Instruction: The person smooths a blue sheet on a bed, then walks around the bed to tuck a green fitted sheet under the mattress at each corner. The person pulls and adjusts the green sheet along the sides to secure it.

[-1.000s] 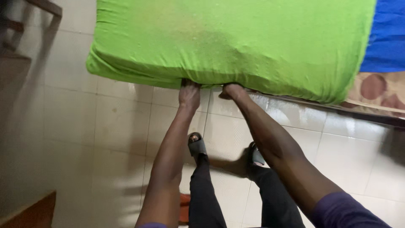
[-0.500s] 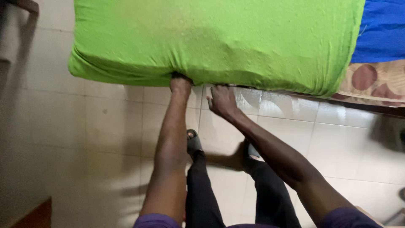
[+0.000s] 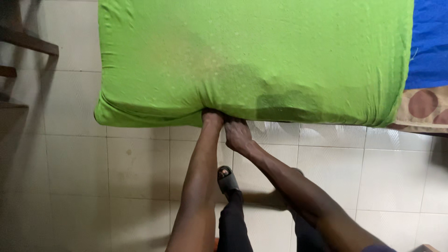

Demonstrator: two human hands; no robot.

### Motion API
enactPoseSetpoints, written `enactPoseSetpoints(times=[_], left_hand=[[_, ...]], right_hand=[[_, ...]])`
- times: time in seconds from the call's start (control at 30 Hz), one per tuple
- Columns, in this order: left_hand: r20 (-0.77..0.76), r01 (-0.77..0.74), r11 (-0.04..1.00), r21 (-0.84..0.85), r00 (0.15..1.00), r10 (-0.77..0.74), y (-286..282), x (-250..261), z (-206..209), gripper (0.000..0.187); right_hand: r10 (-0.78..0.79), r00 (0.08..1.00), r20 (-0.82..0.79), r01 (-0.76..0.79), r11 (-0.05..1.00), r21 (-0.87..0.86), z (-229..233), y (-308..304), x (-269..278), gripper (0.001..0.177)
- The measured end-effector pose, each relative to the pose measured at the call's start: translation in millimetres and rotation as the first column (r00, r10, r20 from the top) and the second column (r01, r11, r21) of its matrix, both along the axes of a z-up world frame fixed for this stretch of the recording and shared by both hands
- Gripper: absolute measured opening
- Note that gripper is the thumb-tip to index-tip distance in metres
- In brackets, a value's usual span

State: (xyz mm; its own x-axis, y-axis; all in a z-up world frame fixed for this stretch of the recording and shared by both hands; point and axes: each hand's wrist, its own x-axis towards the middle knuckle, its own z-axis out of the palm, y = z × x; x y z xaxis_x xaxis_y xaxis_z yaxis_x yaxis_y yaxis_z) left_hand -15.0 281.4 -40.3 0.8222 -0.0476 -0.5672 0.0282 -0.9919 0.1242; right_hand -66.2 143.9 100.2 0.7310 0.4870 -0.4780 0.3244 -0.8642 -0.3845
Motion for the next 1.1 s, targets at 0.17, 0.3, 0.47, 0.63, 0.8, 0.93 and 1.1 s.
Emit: enactPoseSetpoints(times=[0.17, 0.3, 0.47, 0.63, 0.8, 0.93, 1.1], left_hand=[[0.029, 0.074, 0.997, 0.004, 0.997, -0.074, 6, 5, 9, 0.064], [0.068, 0.138, 0.99, -0.002, 0.988, -0.137, -5, -14, 32, 0.063], [0.037, 0.022, 0.965, -0.26, 0.999, -0.012, 9, -93, 83, 0.051], [0.275, 0.395, 0.912, 0.109, 0.87, -0.41, -1, -129, 96, 0.073], [0.304, 0.16, 0.987, -0.007, 0.941, -0.151, -14, -129, 102, 0.081], [0.421, 0.066, 0.998, 0.025, 0.905, -0.07, -27, -115, 109, 0.076], [0.043, -0.001, 1.0, 0.028, 0.999, 0.0, -18, -75, 91, 0.065]], right_hand=[[0.025, 0.99, -0.142, -0.044, 0.99, -0.131, -35, 10, 40, 0.047], [0.069, 0.994, -0.081, -0.079, 0.989, -0.126, -76, 7, 61, 0.049], [0.077, 0.997, -0.029, -0.08, 0.989, -0.123, -90, 10, 72, 0.051], [0.111, 0.994, 0.017, -0.109, 0.989, -0.098, -80, 13, 65, 0.053], [0.115, 0.989, 0.098, -0.107, 0.991, -0.08, -73, 1, 61, 0.055], [0.125, 0.981, 0.149, -0.119, 0.992, -0.049, -72, 3, 51, 0.056], [0.09, 0.967, 0.239, -0.116, 0.989, 0.095, -54, -4, 33, 0.055]])
